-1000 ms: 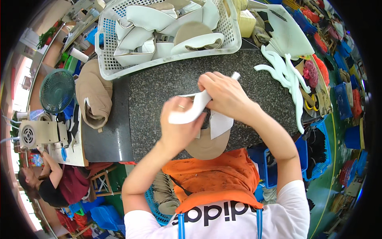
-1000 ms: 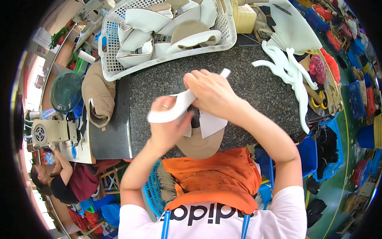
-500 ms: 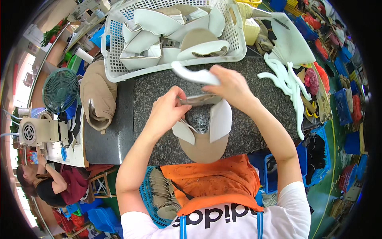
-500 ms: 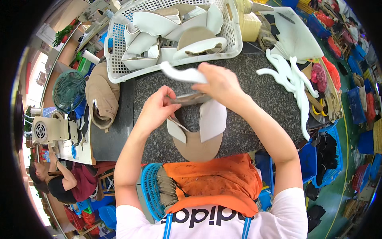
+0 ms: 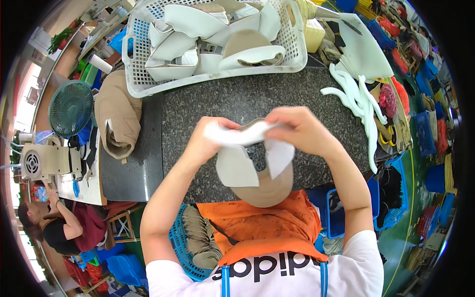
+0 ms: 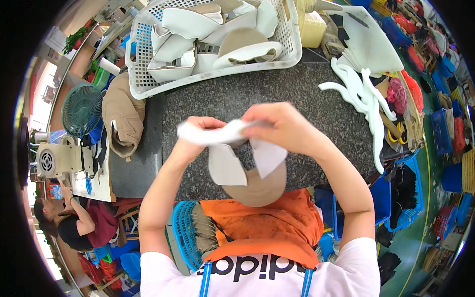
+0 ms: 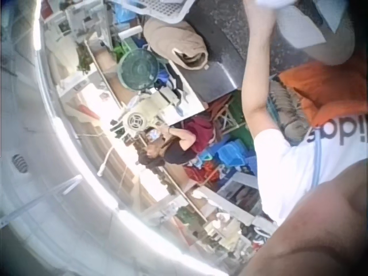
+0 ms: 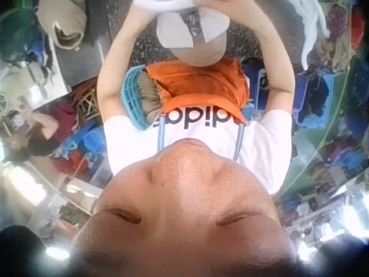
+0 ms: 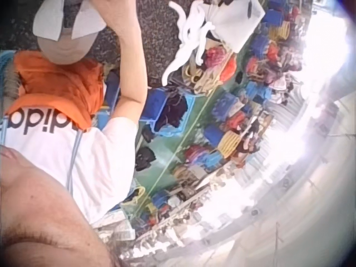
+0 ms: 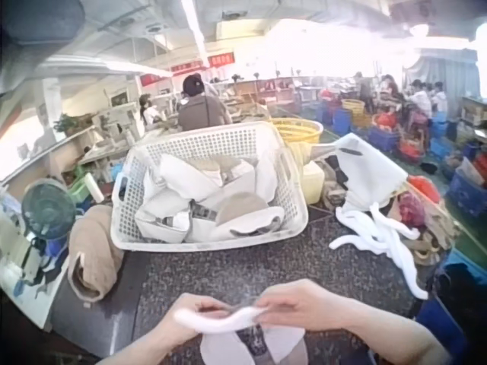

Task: The person assembles shoe uppers by inserting foam padding strips into collar linings and fitting the assembled linings into the shoe uppers by hand.

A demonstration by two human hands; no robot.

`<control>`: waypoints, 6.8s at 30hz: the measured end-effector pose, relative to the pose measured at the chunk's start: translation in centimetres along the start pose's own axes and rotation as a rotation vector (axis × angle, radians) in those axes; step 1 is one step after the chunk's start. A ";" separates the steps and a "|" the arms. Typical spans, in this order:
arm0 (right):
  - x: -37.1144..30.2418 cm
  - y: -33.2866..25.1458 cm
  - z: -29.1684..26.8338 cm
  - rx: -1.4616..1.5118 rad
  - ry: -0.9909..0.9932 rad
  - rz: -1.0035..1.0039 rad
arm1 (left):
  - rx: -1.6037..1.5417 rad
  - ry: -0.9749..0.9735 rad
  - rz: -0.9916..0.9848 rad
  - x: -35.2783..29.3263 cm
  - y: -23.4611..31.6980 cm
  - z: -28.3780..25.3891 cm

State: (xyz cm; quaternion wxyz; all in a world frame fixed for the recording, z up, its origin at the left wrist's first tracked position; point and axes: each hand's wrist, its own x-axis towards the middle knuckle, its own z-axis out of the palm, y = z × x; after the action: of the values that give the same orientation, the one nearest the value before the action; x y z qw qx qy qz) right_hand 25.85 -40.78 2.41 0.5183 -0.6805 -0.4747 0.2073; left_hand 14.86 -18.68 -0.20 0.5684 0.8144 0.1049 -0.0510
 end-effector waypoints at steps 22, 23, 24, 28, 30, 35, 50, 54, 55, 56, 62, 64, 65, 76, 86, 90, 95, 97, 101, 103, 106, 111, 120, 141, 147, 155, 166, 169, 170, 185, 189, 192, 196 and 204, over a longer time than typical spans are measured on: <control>-2.6 -1.4 1.0 -0.751 0.089 0.083 | -0.024 0.050 0.013 -2.1 0.5 3.4; -2.7 -1.1 1.0 -0.761 0.109 0.103 | -0.025 0.048 0.009 -2.2 0.8 3.5; -2.8 -1.0 1.1 -0.764 0.114 0.111 | -0.016 0.041 0.015 -2.0 1.2 3.6; -2.2 -0.9 1.9 -0.827 0.094 0.051 | 0.093 0.075 0.288 -1.0 1.3 4.2; -1.8 -0.5 2.2 -0.836 0.085 0.021 | 0.241 -0.001 0.144 -0.3 3.1 4.1; 0.4 -1.8 1.4 -0.869 -0.106 0.004 | 0.381 0.070 0.087 -0.2 2.6 4.6; 0.3 1.5 3.3 -0.769 0.274 0.124 | -0.023 0.033 0.153 0.6 -0.5 4.0; 0.0 1.8 3.5 -0.785 0.285 0.056 | 0.035 0.005 0.092 -0.2 0.8 4.3; 0.0 1.9 3.5 -0.792 0.290 0.007 | 0.034 0.005 0.092 -0.4 0.9 4.5; -0.2 2.0 3.6 -0.792 0.290 0.008 | 0.169 0.069 0.181 -0.5 1.0 4.7; -1.6 2.7 2.3 -0.547 0.262 -0.157 | 0.266 0.010 -0.060 -0.7 1.9 4.9; -1.8 2.4 2.3 -0.519 0.246 -0.155 | 0.122 0.243 0.214 -0.7 1.3 5.6; -1.8 2.3 2.4 -0.486 0.224 -0.131 | 0.123 0.241 0.214 -0.7 1.1 5.4; -1.9 3.5 2.6 -0.265 0.370 0.006 | 0.279 0.136 0.144 -0.7 2.1 5.9; -2.0 1.6 1.7 -0.418 0.323 0.140 | 0.718 0.293 0.315 -3.0 5.3 3.9; -2.2 -1.7 1.9 -0.738 0.411 -0.166 | 0.993 -0.099 -0.020 -1.7 5.2 2.3; 1.7 0.9 1.9 -0.462 0.109 -0.218 | 0.814 0.316 0.347 -2.3 3.4 2.1; 1.9 2.5 1.8 -0.415 -0.075 -0.153 | 0.786 0.273 0.151 -3.3 2.7 2.1; 1.0 3.4 2.4 -0.471 0.061 -0.148 | 0.113 0.197 -0.012 -3.4 1.9 4.1; 1.0 2.9 3.2 -0.466 0.053 -0.155 | -0.845 0.078 -0.114 -4.3 2.8 8.2; 0.7 2.6 2.9 -0.495 0.045 -0.152 | -0.537 0.134 0.092 -4.0 1.4 9.9; -0.1 2.3 3.4 -0.629 0.085 -0.159 | 0.587 0.553 0.358 -5.2 2.5 5.7; 2.1 2.5 5.2 -0.565 0.104 -0.126 | 0.462 0.698 0.289 -4.1 0.8 4.7; 3.3 2.8 5.4 -0.563 0.179 -0.130 | 0.301 0.623 0.186 -3.4 -0.3 4.4; 3.9 2.1 5.3 -0.650 0.135 -0.119 | 0.399 0.688 0.333 -3.2 -0.8 4.1; 4.5 3.0 4.9 -0.507 -0.037 -0.117 | 0.382 0.637 0.134 -3.2 0.2 3.9; 4.6 2.4 5.4 -0.550 0.033 -0.084 | 0.324 0.712 0.249 -2.7 -1.7 4.3; 4.5 2.6 5.7 -0.562 0.050 -0.094 | 0.314 0.686 0.194 -2.9 -1.3 4.4; 4.6 2.6 5.8 -0.567 0.078 -0.119 | 0.304 0.692 0.181 -3.0 -1.0 4.4; 4.9 2.7 6.0 -0.597 0.127 -0.170 | 0.435 0.689 0.143 -1.7 -0.2 3.1; 5.0 2.7 6.1 -0.615 0.122 -0.151 | 0.493 0.713 0.143 -1.3 -0.3 3.0; 5.1 2.4 6.1 -0.638 0.117 -0.153 | 0.678 0.753 0.189 -1.1 -0.2 3.0; 5.0 1.5 6.2 -0.783 0.052 -0.068 | 0.834 0.802 0.273 -1.4 -0.4 2.5; 0.5 3.2 3.7 -0.781 -0.036 -0.651 | -0.318 0.587 0.741 -9.2 -1.1 2.4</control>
State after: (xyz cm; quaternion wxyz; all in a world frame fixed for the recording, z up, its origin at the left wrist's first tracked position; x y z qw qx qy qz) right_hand 24.58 -38.50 -1.78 0.2548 -0.6367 -0.7129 -0.1463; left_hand 5.70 -21.62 -0.22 0.6120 0.6802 -0.0297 0.4024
